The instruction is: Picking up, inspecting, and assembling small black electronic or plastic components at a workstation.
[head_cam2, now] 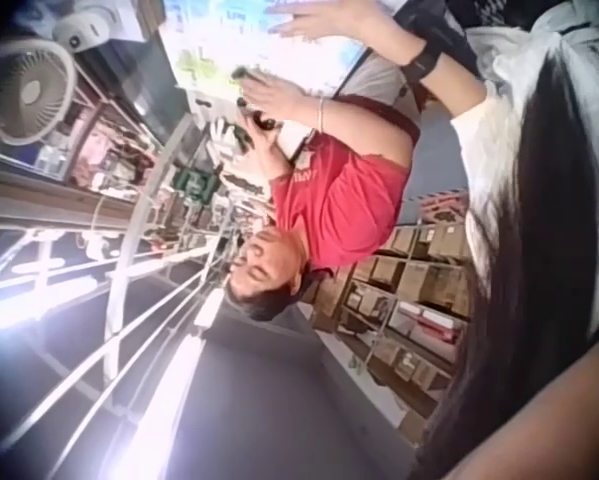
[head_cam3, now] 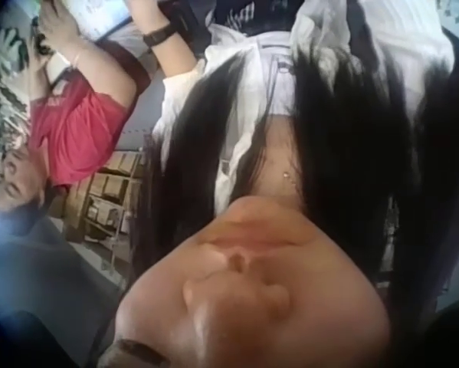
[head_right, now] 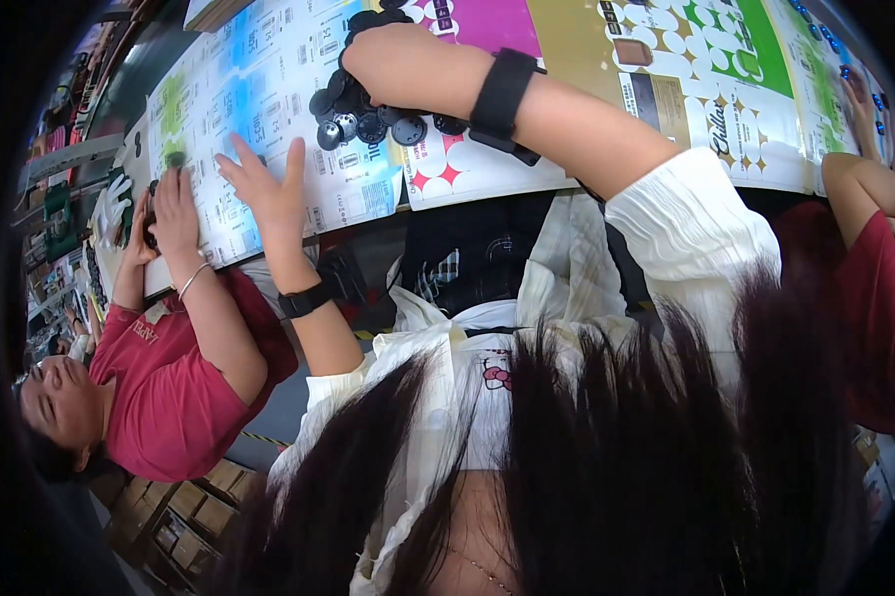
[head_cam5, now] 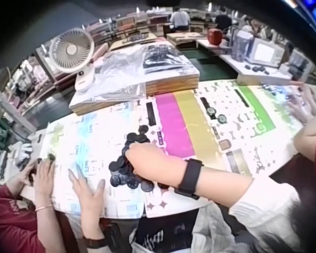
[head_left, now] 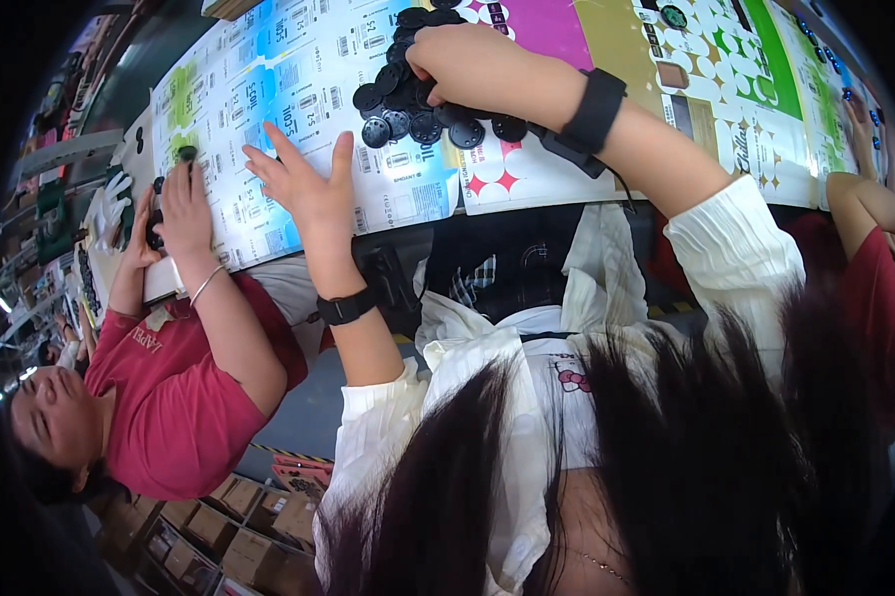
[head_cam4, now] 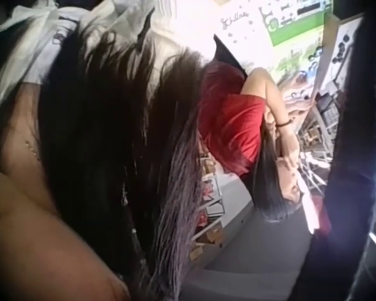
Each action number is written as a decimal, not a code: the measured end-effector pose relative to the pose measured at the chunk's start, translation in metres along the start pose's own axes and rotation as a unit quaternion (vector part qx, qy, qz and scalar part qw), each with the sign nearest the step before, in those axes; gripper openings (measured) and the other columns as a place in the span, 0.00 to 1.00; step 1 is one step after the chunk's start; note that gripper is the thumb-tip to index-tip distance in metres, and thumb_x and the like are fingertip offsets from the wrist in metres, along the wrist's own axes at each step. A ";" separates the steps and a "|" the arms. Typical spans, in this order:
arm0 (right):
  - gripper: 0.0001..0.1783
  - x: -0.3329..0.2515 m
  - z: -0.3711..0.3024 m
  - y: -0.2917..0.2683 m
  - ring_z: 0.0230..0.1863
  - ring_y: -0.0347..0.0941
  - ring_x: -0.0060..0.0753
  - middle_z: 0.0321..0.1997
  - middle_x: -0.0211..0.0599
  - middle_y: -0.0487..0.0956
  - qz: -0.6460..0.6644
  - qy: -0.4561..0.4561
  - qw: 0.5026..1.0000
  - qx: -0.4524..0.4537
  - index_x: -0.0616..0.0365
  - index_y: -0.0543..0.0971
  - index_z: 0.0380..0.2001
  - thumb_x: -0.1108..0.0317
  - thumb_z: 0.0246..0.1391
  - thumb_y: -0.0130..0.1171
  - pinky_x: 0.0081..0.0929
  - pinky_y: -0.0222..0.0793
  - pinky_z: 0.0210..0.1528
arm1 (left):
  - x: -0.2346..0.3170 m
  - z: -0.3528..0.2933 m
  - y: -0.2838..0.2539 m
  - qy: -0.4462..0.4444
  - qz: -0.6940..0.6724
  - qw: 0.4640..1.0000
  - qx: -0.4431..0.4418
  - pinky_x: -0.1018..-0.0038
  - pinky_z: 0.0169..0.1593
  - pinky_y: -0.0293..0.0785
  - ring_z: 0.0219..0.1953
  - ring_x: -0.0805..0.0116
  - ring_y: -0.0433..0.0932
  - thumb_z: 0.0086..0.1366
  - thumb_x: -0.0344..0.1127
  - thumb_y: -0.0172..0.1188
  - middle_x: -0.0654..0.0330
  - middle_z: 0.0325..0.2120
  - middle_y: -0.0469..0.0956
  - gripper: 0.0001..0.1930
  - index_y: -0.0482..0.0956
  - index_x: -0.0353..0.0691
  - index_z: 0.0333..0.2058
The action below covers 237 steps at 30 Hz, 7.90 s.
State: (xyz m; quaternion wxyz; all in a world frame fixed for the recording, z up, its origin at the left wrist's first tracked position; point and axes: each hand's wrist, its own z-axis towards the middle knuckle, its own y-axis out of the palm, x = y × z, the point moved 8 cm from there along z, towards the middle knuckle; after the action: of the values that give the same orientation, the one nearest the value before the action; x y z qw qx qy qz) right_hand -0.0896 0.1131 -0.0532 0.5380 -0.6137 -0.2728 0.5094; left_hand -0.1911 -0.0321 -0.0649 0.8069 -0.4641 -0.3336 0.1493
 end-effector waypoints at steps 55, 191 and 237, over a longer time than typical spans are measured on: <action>0.18 0.001 -0.234 -0.131 0.31 0.69 0.30 0.34 0.42 0.72 0.127 0.035 0.888 0.441 0.63 0.77 0.29 0.84 0.26 0.60 0.19 0.69 0.30 | 0.243 -0.073 0.012 -0.073 -0.676 0.606 -0.413 0.92 0.22 0.58 0.20 0.87 0.64 0.55 0.28 0.53 0.66 0.24 0.73 0.11 0.70 0.32 0.37; 0.11 0.070 -0.169 -0.098 0.26 0.69 0.20 0.27 0.34 0.74 0.538 0.234 0.751 0.302 0.68 0.73 0.33 0.80 0.41 0.55 0.15 0.65 0.28 | 0.200 0.037 0.095 0.301 -0.151 0.888 -0.312 0.71 0.29 0.69 0.24 0.62 0.74 0.47 0.32 0.58 0.56 0.21 0.75 0.11 0.73 0.37 0.31; 0.23 0.004 -0.173 -0.152 0.32 0.68 0.25 0.31 0.33 0.69 0.149 0.034 0.942 0.297 0.61 0.76 0.36 0.77 0.27 0.64 0.15 0.65 0.32 | 0.228 -0.045 0.004 0.004 -0.663 0.583 -0.470 0.77 0.40 0.67 0.40 0.69 0.70 0.55 0.50 0.50 0.56 0.39 0.70 0.29 0.61 0.32 0.48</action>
State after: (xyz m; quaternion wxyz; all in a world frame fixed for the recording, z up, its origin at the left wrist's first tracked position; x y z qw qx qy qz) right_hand 0.1034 0.0916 0.0709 0.6228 -0.4766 0.0045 0.6204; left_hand 0.0070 0.0664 0.0070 0.3522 -0.4292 -0.5690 -0.6066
